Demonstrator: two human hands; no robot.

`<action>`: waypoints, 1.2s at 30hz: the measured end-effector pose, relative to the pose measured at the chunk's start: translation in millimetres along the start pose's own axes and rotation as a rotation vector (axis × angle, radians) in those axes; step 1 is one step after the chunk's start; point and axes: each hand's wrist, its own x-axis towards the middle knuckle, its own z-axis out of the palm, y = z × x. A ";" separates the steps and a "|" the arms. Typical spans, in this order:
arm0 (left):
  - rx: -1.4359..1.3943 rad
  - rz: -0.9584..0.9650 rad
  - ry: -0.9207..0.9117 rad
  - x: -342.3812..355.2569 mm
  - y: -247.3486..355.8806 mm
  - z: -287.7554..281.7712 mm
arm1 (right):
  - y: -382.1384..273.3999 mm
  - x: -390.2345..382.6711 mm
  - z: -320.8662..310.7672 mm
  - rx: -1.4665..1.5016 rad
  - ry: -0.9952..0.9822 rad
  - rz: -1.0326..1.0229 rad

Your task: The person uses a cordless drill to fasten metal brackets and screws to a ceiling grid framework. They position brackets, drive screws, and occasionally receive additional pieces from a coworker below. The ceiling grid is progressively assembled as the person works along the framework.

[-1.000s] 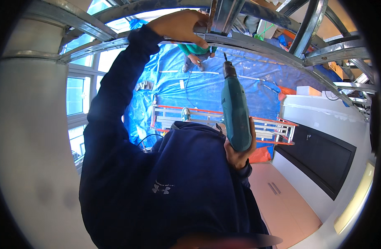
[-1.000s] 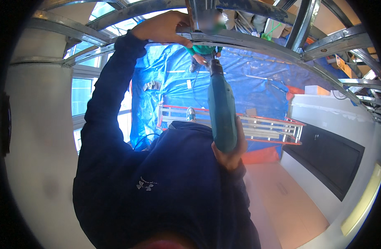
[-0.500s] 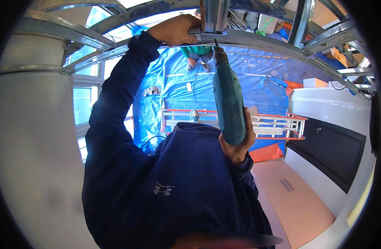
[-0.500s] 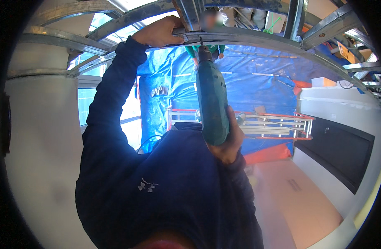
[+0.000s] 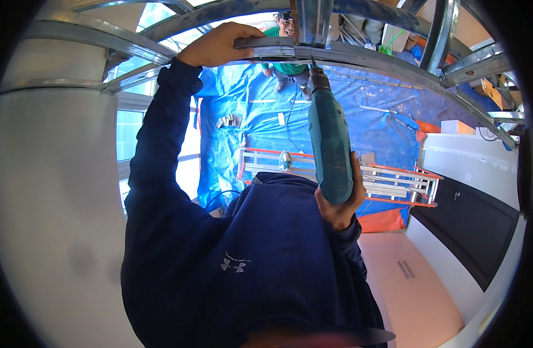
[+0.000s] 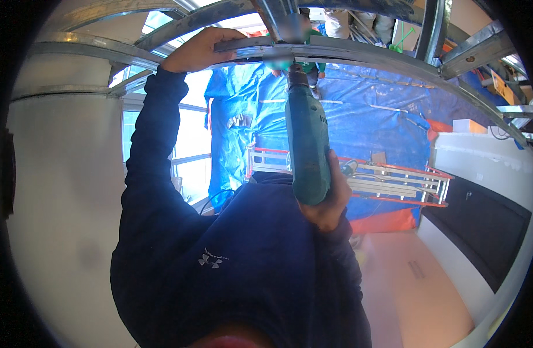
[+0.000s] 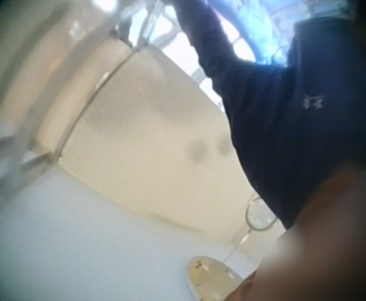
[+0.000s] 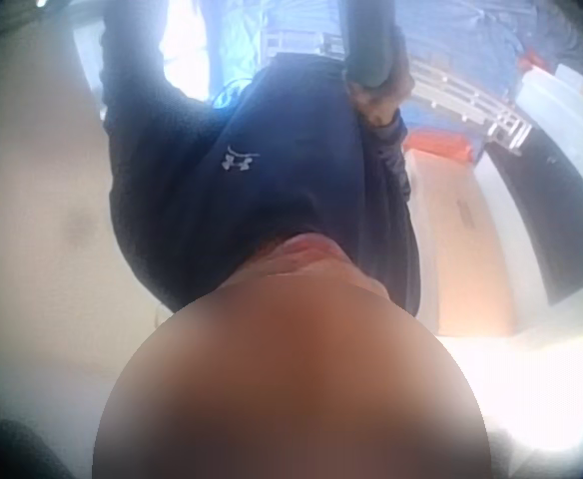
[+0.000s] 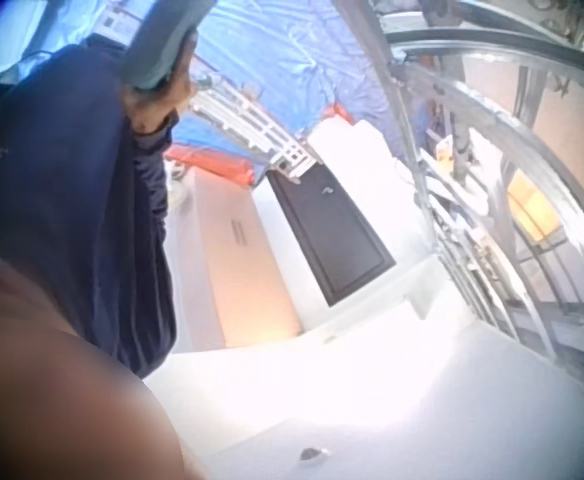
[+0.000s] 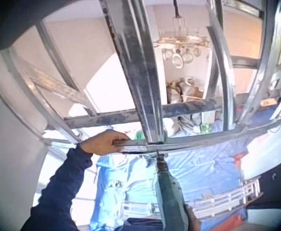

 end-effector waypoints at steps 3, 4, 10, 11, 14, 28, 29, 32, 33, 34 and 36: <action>-0.032 0.060 0.030 -3.0 -4.3 6.4 | -1.3 -0.7 0.8 -0.004 0.002 0.015; -0.054 0.048 0.028 -2.4 -4.2 7.6 | -2.0 -2.0 -0.2 -0.011 -0.006 0.011; 0.021 0.094 0.042 2.9 9.3 3.6 | -3.3 -22.9 -8.7 -0.003 -0.048 0.152; 0.018 0.089 0.044 2.3 13.2 3.8 | -1.9 -25.7 -12.6 -0.005 -0.060 0.118; -0.141 -0.032 -0.002 -1.5 25.2 4.7 | -2.9 -35.3 -22.3 0.068 -0.100 0.210; -0.391 -0.112 1.217 -55.9 80.5 103.1 | -22.2 -48.3 -39.2 -0.157 -0.244 0.614; -0.525 -0.138 1.168 -57.0 83.0 123.6 | -22.8 -48.4 -38.4 -0.159 -0.242 0.605; -1.034 -0.290 0.825 -57.5 93.0 188.7 | -22.9 -50.5 -37.4 -0.181 -0.261 0.575; -1.216 -0.302 0.779 -53.4 96.6 208.4 | -21.5 -51.0 -37.1 -0.204 -0.277 0.567; -1.398 -0.396 0.690 -49.6 100.1 224.8 | -20.1 -51.8 -37.4 -0.225 -0.294 0.555; -1.425 -0.388 0.632 -43.8 104.2 246.1 | -17.5 -53.6 -37.2 -0.282 -0.339 0.558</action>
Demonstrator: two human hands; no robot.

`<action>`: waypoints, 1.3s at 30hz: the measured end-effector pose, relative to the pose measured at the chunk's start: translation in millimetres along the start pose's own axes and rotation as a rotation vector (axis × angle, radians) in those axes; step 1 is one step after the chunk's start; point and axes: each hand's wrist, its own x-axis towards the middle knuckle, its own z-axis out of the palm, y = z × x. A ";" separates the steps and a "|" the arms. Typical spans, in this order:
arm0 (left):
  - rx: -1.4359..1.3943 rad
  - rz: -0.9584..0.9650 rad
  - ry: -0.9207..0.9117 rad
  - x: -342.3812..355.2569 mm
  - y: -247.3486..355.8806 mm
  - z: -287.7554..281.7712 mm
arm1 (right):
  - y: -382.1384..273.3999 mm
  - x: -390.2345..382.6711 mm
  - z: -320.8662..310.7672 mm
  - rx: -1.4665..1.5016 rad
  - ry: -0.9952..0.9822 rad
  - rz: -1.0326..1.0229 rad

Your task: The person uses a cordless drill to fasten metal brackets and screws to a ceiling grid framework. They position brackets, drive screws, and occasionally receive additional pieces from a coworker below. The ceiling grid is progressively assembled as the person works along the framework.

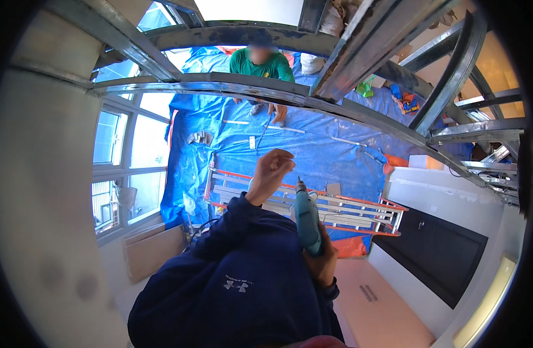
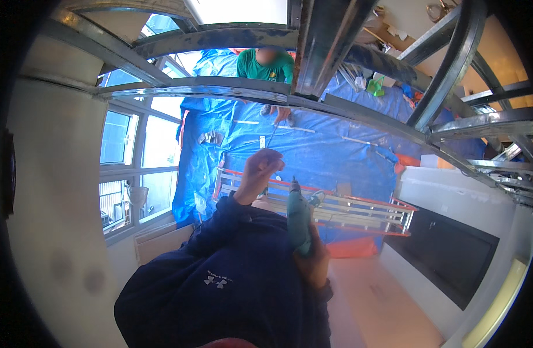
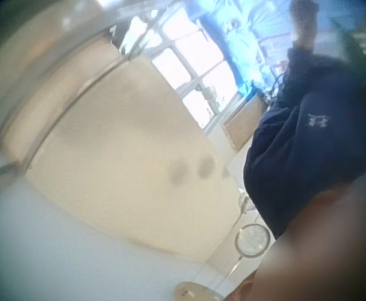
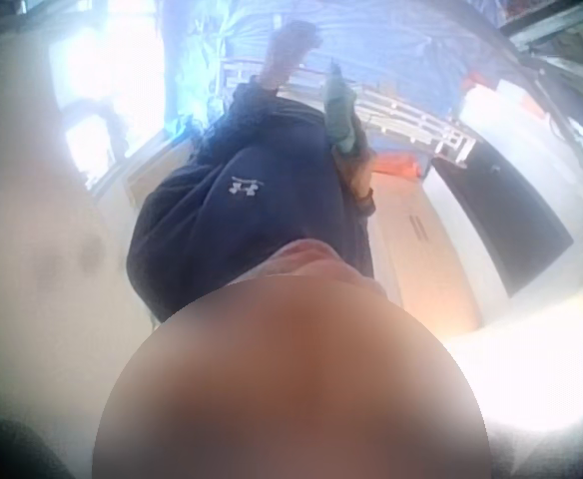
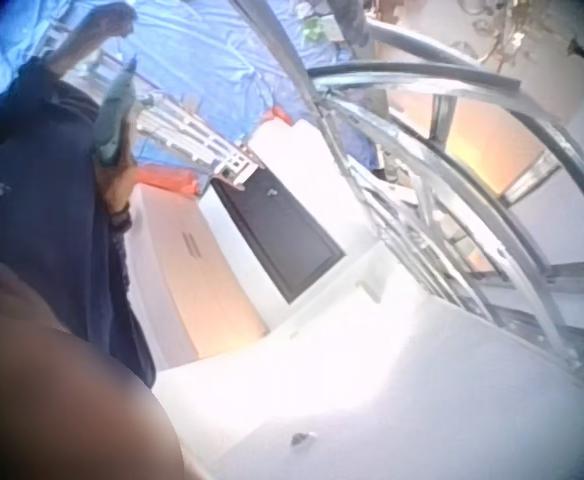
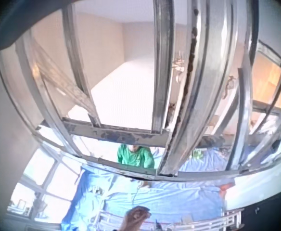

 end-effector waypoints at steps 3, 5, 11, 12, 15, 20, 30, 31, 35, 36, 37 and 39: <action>0.100 0.049 -0.092 9.9 -7.4 8.3 | 2.1 0.2 3.1 -0.056 -0.035 -0.037; 0.088 0.086 -0.168 22.2 -2.4 12.3 | 0.9 -1.5 4.9 -0.066 -0.056 -0.041; -0.235 -0.090 -0.168 46.9 12.3 23.4 | -1.8 -4.5 4.1 -0.083 -0.073 0.005; -0.324 -0.112 -0.173 49.2 12.7 25.2 | -1.2 -4.6 3.3 -0.080 -0.066 0.003; -0.411 -0.059 -0.236 60.9 11.1 29.8 | 0.3 -6.6 2.0 -0.091 -0.042 0.005; -0.687 0.142 -0.414 99.7 3.3 30.3 | -0.6 -10.8 -2.2 -0.134 -0.067 0.099; -0.976 0.255 -0.555 173.9 -11.8 30.2 | 1.0 -7.9 -2.2 -0.152 -0.024 0.017; -0.996 0.265 -0.566 177.3 -13.3 31.0 | 2.1 -8.2 -2.4 -0.168 -0.008 -0.029; -1.052 0.269 -0.551 179.8 -17.6 35.7 | 3.8 -13.1 -6.0 -0.227 -0.028 0.092; -1.040 0.273 -0.540 179.0 -17.8 36.5 | 3.7 -13.7 -6.2 -0.229 -0.028 0.101; -1.047 0.263 -0.541 178.0 -18.0 37.4 | 3.5 -13.8 -6.5 -0.230 -0.029 0.108; -1.059 0.234 -0.531 177.5 -18.5 38.1 | 2.4 -12.5 -6.3 -0.238 -0.026 0.092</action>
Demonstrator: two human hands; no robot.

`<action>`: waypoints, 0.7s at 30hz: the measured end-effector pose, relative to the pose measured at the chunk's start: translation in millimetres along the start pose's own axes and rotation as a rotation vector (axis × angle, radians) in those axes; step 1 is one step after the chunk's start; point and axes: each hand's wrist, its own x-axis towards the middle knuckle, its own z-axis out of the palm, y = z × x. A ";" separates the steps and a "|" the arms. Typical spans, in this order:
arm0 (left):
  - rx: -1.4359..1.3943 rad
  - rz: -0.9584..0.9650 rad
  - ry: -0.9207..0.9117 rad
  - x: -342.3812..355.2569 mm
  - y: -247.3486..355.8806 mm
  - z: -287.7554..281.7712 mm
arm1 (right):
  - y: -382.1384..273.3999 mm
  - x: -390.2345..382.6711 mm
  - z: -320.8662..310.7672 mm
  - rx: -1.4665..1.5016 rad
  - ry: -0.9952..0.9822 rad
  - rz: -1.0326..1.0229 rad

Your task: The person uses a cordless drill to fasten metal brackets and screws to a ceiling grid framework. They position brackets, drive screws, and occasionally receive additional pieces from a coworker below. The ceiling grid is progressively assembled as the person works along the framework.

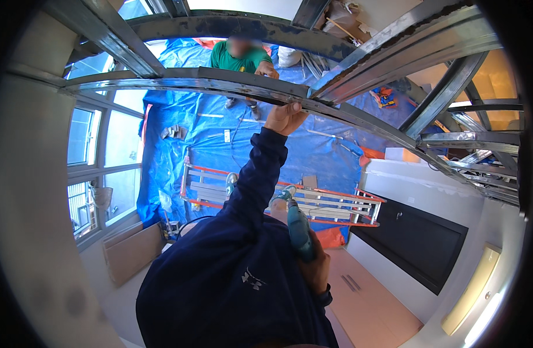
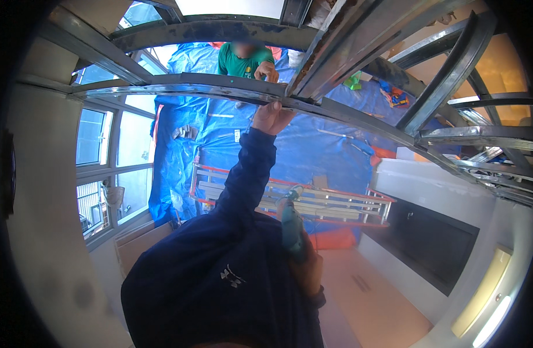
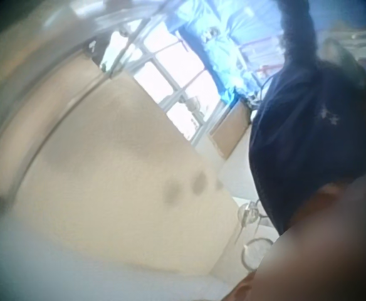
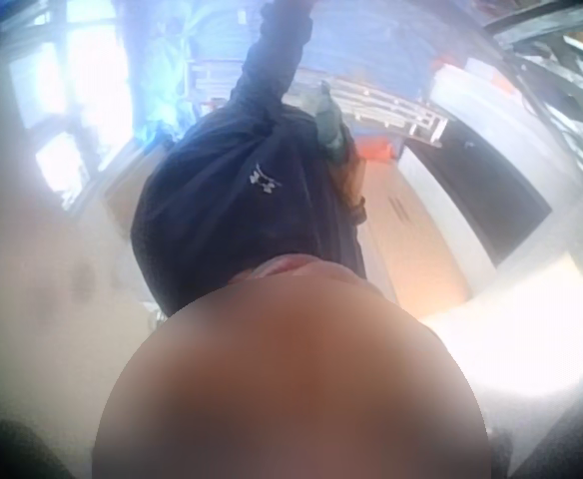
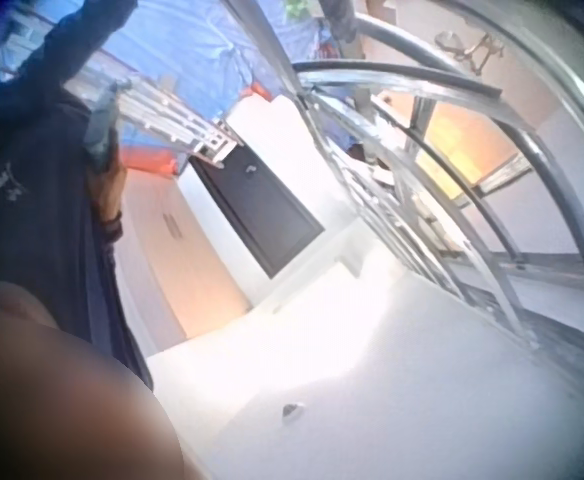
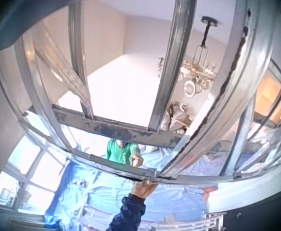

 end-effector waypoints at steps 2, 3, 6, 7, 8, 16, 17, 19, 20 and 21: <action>-0.007 -0.005 -0.031 0.5 -0.4 -2.2 | -2.5 1.3 -0.6 0.001 0.007 -0.010; -0.004 -0.006 -0.042 0.6 -0.7 -3.9 | -4.3 2.0 -0.7 0.007 0.010 -0.014; -0.019 -0.020 -0.022 0.6 -2.0 -10.1 | -10.5 4.9 -1.0 0.035 0.003 -0.010; 0.000 -0.010 -0.039 0.6 -2.3 -11.9 | -12.5 6.2 -1.1 0.045 0.001 -0.007; 0.019 -0.002 -0.042 0.6 -2.4 -13.4 | -14.2 7.3 -1.0 0.047 -0.005 0.000; 0.011 -0.046 -0.022 -0.4 -1.2 -8.5 | -19.9 7.6 -0.8 0.058 0.009 0.037; 0.016 -0.044 -0.023 -0.1 -0.7 -7.5 | -20.3 7.3 -0.5 0.075 0.021 0.035; 0.025 -0.041 -0.025 0.8 0.5 -5.9 | -20.8 8.6 0.4 0.096 0.044 0.019; 0.028 -0.040 -0.026 1.5 1.3 -5.1 | -21.3 9.3 0.9 0.111 0.043 0.023; 0.031 -0.039 -0.027 2.1 2.3 -4.3 | -21.8 11.0 1.8 0.110 0.045 0.018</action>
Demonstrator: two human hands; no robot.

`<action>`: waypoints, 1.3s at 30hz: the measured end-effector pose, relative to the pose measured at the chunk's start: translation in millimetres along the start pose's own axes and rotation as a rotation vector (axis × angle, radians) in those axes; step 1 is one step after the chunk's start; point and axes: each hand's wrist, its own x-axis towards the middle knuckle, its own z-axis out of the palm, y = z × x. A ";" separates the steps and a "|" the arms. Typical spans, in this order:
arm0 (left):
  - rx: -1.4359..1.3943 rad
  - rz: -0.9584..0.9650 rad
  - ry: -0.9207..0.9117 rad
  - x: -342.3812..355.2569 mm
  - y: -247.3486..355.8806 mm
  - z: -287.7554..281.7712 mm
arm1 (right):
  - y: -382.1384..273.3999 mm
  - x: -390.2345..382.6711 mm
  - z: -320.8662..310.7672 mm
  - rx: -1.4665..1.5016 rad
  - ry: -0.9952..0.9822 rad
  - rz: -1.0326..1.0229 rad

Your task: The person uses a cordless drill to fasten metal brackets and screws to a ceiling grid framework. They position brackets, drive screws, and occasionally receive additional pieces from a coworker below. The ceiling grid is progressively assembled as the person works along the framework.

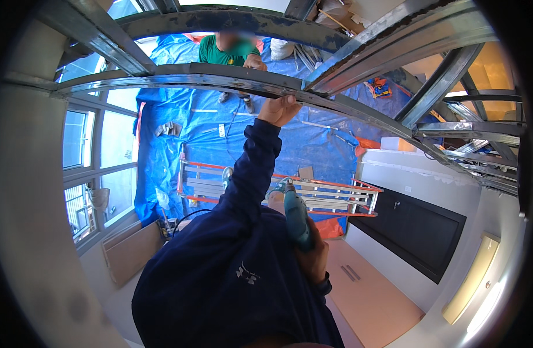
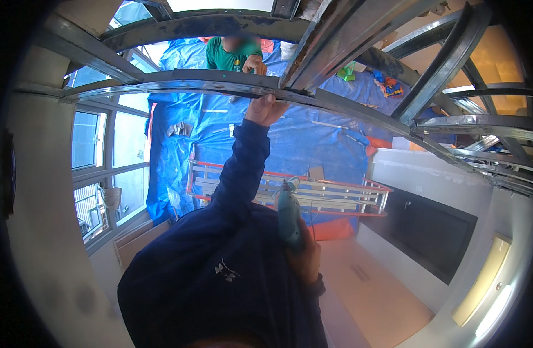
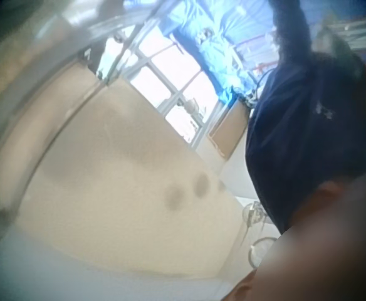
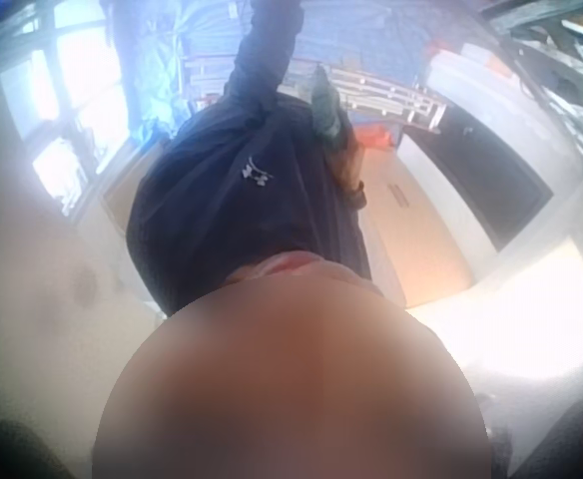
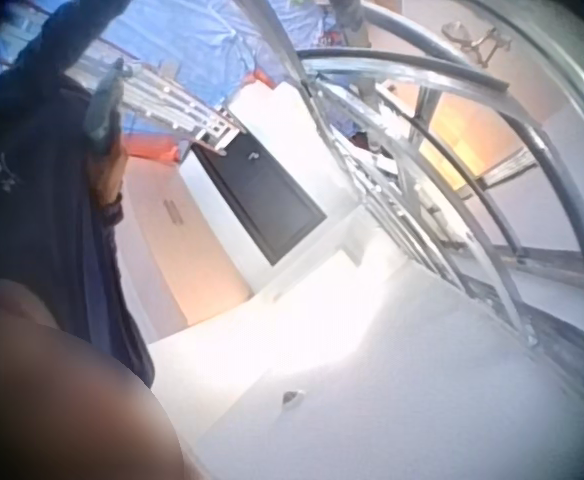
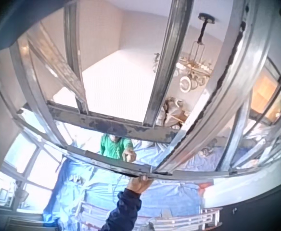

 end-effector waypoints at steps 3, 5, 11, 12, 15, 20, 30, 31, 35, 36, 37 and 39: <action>0.014 0.017 -0.087 1.7 2.8 4.7 | -2.6 1.6 0.4 -0.012 -0.007 0.013; 0.018 0.023 -0.026 0.9 2.9 10.4 | -4.2 1.9 0.3 -0.012 -0.021 0.020; 0.255 0.015 0.279 -20.4 -10.4 48.4 | -2.9 4.4 3.2 0.009 -0.030 0.000; 0.306 0.021 0.307 -27.9 -12.6 59.3 | -2.1 4.2 3.4 0.018 -0.028 0.003; 1.087 -0.082 0.427 -65.3 -1.1 100.7 | 0.7 6.5 2.4 0.020 -0.018 -0.029; 1.856 0.553 0.314 -85.4 51.8 166.1 | 4.5 4.3 0.7 0.113 -0.045 0.006; 2.476 0.332 -0.209 -40.7 103.7 188.7 | 17.7 0.7 4.9 0.119 -0.096 -0.069; 2.626 0.404 -0.207 -42.3 102.8 187.6 | 18.1 0.6 5.2 0.116 -0.094 -0.075; 2.794 -0.011 -0.343 -41.3 105.5 185.2 | 18.6 -3.5 5.9 0.117 -0.104 -0.028; 2.691 0.097 -0.350 -39.2 108.6 185.7 | 18.6 -4.0 6.0 0.112 -0.101 -0.024; 2.601 0.120 -0.342 -34.7 112.6 186.0 | 18.7 -5.3 6.3 0.095 -0.096 -0.019; 2.505 0.351 -0.355 -23.1 118.9 185.6 | 19.0 -6.8 6.4 0.086 -0.109 -0.005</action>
